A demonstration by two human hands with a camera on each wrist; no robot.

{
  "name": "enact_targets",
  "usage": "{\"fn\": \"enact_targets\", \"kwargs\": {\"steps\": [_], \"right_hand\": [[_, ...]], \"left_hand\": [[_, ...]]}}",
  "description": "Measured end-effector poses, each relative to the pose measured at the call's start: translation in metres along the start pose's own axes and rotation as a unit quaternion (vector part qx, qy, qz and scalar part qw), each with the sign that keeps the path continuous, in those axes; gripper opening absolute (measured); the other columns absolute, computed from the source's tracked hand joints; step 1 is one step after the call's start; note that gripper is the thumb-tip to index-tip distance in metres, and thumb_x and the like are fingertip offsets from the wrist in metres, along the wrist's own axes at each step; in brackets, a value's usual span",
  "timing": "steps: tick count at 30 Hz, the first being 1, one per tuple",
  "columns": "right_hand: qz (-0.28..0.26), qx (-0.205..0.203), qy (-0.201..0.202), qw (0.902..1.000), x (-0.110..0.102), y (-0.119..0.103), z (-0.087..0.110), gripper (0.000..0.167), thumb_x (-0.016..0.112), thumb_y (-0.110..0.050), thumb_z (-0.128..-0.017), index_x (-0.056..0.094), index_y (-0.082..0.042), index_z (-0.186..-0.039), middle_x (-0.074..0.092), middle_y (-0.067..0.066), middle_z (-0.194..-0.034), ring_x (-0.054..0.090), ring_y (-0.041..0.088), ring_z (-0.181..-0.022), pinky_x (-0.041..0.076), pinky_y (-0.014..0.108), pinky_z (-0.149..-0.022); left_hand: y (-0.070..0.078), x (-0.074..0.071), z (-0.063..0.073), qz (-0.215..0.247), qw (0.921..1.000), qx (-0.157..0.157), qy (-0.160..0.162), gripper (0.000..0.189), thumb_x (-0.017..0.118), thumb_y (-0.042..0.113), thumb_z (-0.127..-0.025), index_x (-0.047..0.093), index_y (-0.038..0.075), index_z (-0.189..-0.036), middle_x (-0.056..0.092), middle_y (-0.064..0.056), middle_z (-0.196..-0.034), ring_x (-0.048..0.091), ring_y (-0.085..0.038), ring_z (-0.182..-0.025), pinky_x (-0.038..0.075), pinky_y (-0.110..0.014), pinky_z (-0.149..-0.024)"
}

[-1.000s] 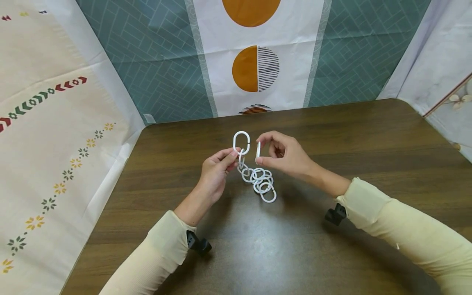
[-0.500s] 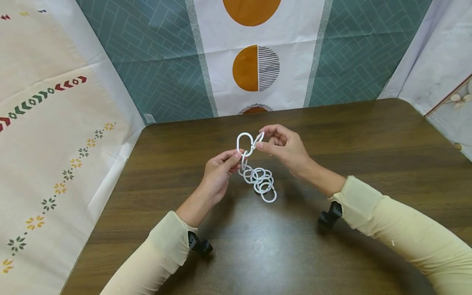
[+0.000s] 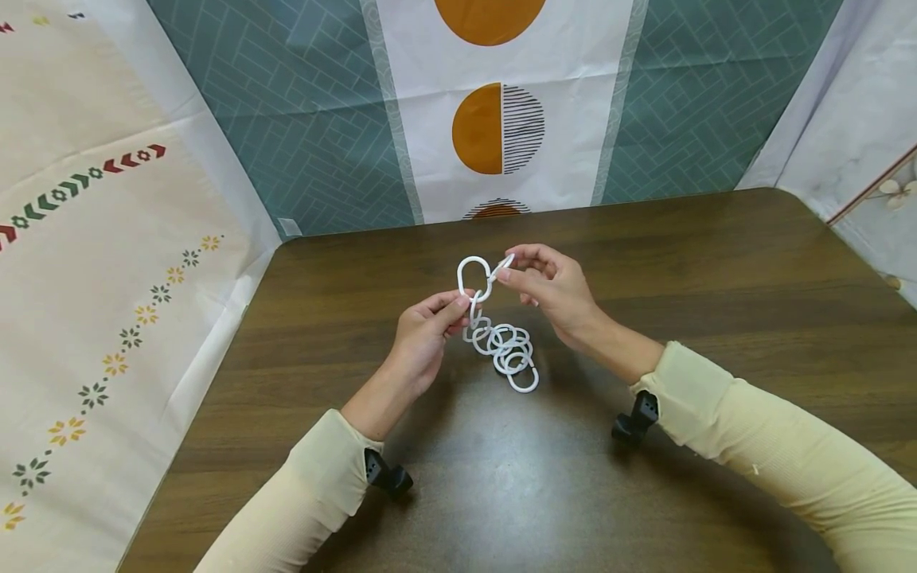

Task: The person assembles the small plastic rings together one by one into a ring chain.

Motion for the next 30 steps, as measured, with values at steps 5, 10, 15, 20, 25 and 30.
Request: {"fn": "enact_targets", "kwargs": {"steps": [5, 10, 15, 20, 25, 30], "right_hand": [[-0.009, 0.013, -0.023, 0.9996, 0.003, 0.003, 0.0, 0.029, 0.07, -0.008, -0.085, 0.06, 0.001, -0.111, 0.059, 0.005, -0.091, 0.05, 0.012, -0.068, 0.041, 0.019, -0.055], [-0.019, 0.017, -0.035, 0.9991, 0.007, 0.002, -0.001, 0.028, 0.068, -0.009, -0.086, 0.059, 0.003, -0.11, 0.059, 0.002, -0.085, 0.048, 0.012, -0.061, 0.039, 0.019, -0.053], [-0.039, 0.029, -0.033, 0.9983, 0.007, 0.0, -0.001, 0.021, 0.065, -0.011, -0.089, 0.061, -0.001, -0.106, 0.058, -0.001, -0.073, 0.047, 0.012, -0.056, 0.037, 0.02, -0.052], [-0.04, 0.05, -0.04, 0.9971, 0.006, 0.001, -0.001, 0.018, 0.065, -0.013, -0.09, 0.062, -0.003, -0.104, 0.056, -0.002, -0.068, 0.046, 0.011, -0.056, 0.037, 0.021, -0.054], [-0.028, 0.073, -0.064, 0.9949, 0.011, 0.002, 0.0, 0.016, 0.064, -0.013, -0.09, 0.062, -0.004, -0.103, 0.056, -0.001, -0.069, 0.046, 0.011, -0.055, 0.036, 0.021, -0.053], [-0.014, 0.091, -0.095, 0.9911, 0.013, 0.003, 0.002, 0.018, 0.06, -0.015, -0.092, 0.062, -0.003, -0.105, 0.059, -0.003, -0.073, 0.046, 0.011, -0.055, 0.035, 0.022, -0.054]], "left_hand": [[-0.002, 0.001, 0.0, -0.006, 1.0, -0.006, -0.004, 0.024, 0.061, 0.006, -0.093, 0.062, -0.01, -0.112, 0.07, 0.001, -0.079, 0.056, -0.009, -0.065, 0.042, -0.023, -0.07], [-0.003, 0.004, -0.001, -0.031, 0.9993, -0.019, 0.002, 0.029, 0.062, 0.01, -0.093, 0.061, -0.008, -0.116, 0.069, 0.006, -0.078, 0.057, -0.011, -0.069, 0.042, -0.026, -0.074], [-0.004, 0.001, -0.001, -0.054, 0.9971, -0.027, 0.047, 0.032, 0.064, 0.011, -0.092, 0.06, 0.002, -0.122, 0.065, 0.003, -0.091, 0.059, -0.013, -0.078, 0.04, -0.033, -0.081], [-0.001, 0.0, -0.001, -0.068, 0.9957, 0.013, 0.062, 0.037, 0.07, 0.008, -0.087, 0.059, 0.003, -0.122, 0.059, -0.005, -0.107, 0.054, -0.012, -0.09, 0.041, -0.028, -0.078], [0.006, 0.005, 0.002, -0.096, 0.9929, 0.056, 0.042, 0.033, 0.073, 0.009, -0.084, 0.067, 0.005, -0.116, 0.061, -0.007, -0.114, 0.053, -0.014, -0.088, 0.043, -0.024, -0.077], [0.01, 0.007, 0.005, -0.106, 0.9908, 0.064, 0.056, 0.024, 0.074, 0.01, -0.084, 0.071, 0.005, -0.107, 0.064, -0.002, -0.104, 0.054, -0.014, -0.083, 0.043, -0.027, -0.074]]}}
Point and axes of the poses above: each hand's wrist, its own z-axis away from the middle knuckle, its own x-axis out of the palm, y = z × x, the point moved 3 cm from there along -z, towards the middle knuckle
